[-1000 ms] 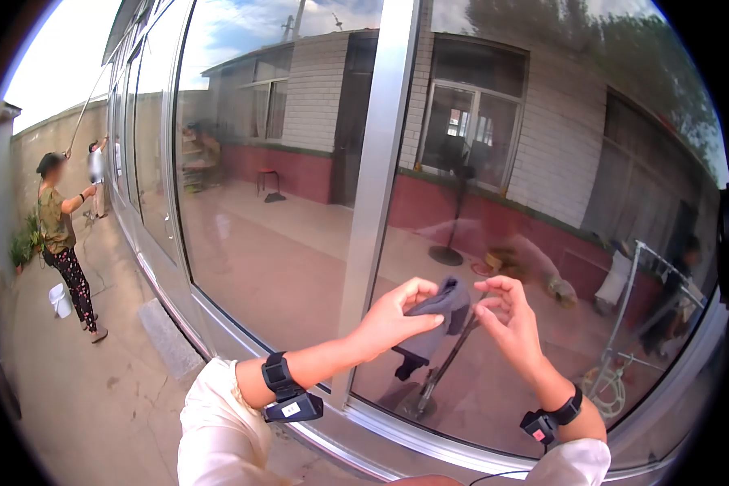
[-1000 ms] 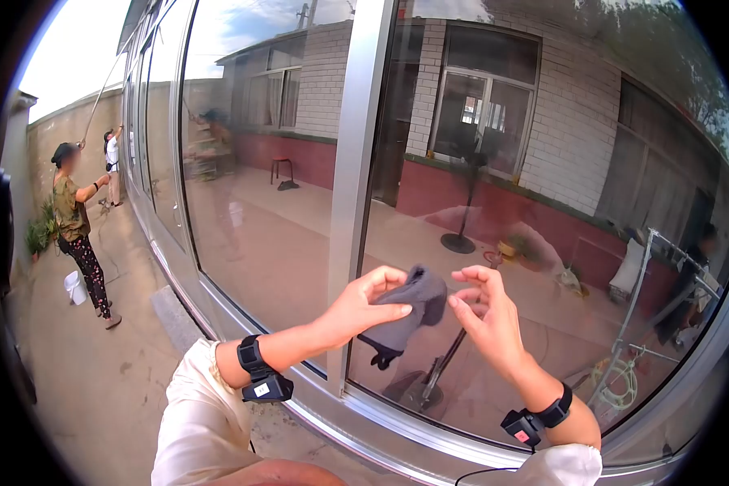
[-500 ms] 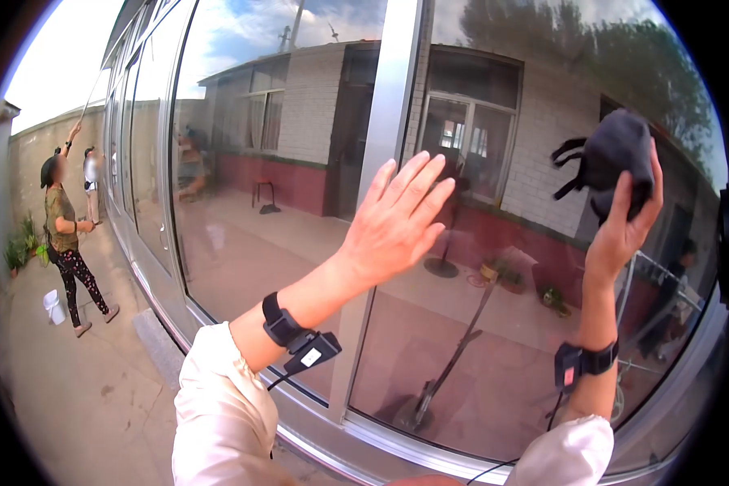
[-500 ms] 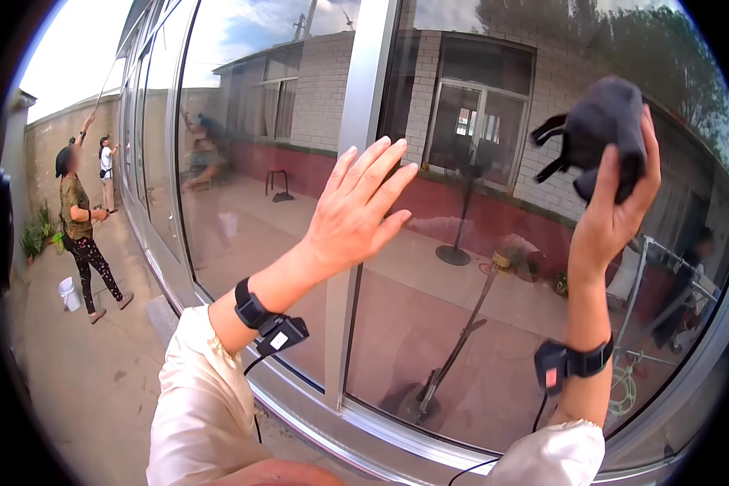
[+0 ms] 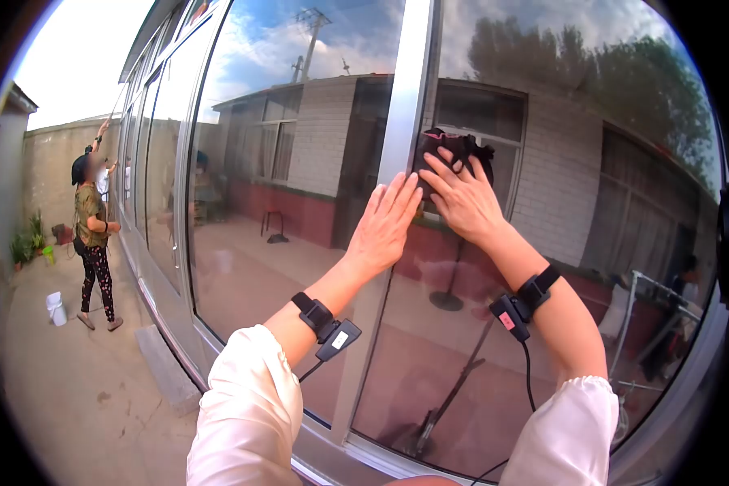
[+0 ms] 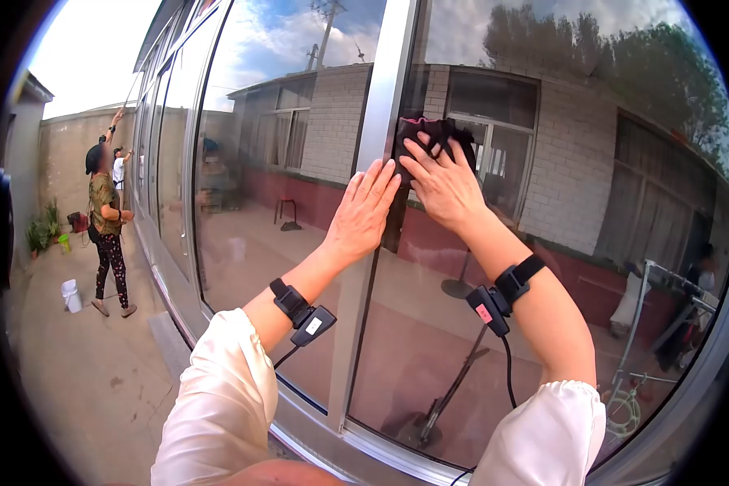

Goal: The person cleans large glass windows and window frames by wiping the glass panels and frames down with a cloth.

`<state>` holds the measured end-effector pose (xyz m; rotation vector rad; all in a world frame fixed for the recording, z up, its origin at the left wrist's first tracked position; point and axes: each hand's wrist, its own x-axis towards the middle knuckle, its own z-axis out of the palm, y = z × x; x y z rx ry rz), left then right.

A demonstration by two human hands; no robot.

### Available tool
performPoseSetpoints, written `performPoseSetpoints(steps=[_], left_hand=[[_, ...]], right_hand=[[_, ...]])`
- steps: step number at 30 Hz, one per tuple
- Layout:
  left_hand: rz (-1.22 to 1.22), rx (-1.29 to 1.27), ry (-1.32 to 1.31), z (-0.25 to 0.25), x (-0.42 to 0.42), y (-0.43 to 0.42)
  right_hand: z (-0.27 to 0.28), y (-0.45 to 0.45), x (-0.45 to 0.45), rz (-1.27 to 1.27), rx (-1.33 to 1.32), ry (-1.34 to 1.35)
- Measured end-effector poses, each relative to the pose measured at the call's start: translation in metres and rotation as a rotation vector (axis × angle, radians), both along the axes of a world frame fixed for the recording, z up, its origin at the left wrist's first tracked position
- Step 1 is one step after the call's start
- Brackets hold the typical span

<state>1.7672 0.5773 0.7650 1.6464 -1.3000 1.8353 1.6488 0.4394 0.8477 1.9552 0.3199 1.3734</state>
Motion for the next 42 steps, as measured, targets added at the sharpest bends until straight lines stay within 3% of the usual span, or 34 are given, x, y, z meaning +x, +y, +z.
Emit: performPoseSetpoints(steps=[1, 6, 11, 13, 17, 21, 24, 28, 31, 33, 38, 42], left_hand=[[-0.003, -0.003, -0.006, 0.002, 0.0, -0.001], [-0.031, -0.034, 0.016, 0.002, 0.0, 0.002], [-0.044, -0.056, 0.021, 0.003, 0.005, -0.004], [-0.041, -0.074, 0.021, 0.003, 0.002, -0.009], [-0.229, -0.06, 0.036, 0.021, -0.016, -0.014], [-0.282, 0.004, -0.048, 0.039, -0.012, -0.034], [-0.273, 0.082, -0.102, 0.037, -0.014, -0.035], [-0.307, 0.06, -0.092, 0.038, -0.019, -0.033], [-0.278, 0.022, -0.119, 0.036, -0.019, -0.041], [-0.243, 0.028, -0.101, 0.033, -0.016, -0.047], [-0.172, -0.033, -0.115, 0.034, -0.006, -0.057], [-0.143, -0.028, -0.118, 0.033, 0.0, -0.061]], right_hand=[[0.01, -0.004, -0.01, -0.033, -0.01, 0.002], [0.074, -0.064, -0.097, -0.288, 0.012, -0.502], [0.104, -0.202, -0.239, -0.423, 0.097, -1.013], [0.091, -0.265, -0.303, -0.505, 0.25, -1.18], [0.055, -0.318, -0.386, -0.674, 0.781, -1.232], [0.065, -0.301, -0.351, -0.65, 0.739, -1.181], [0.082, -0.247, -0.272, -0.635, 0.375, -1.107], [0.098, -0.128, -0.152, -0.455, -0.058, -0.842], [0.09, -0.084, -0.073, -0.171, -0.069, -0.522], [0.069, -0.066, -0.036, -0.139, -0.154, -0.33], [0.043, -0.08, -0.057, -0.11, -0.228, -0.038], [0.066, -0.148, -0.171, -0.266, -0.04, -0.23]])
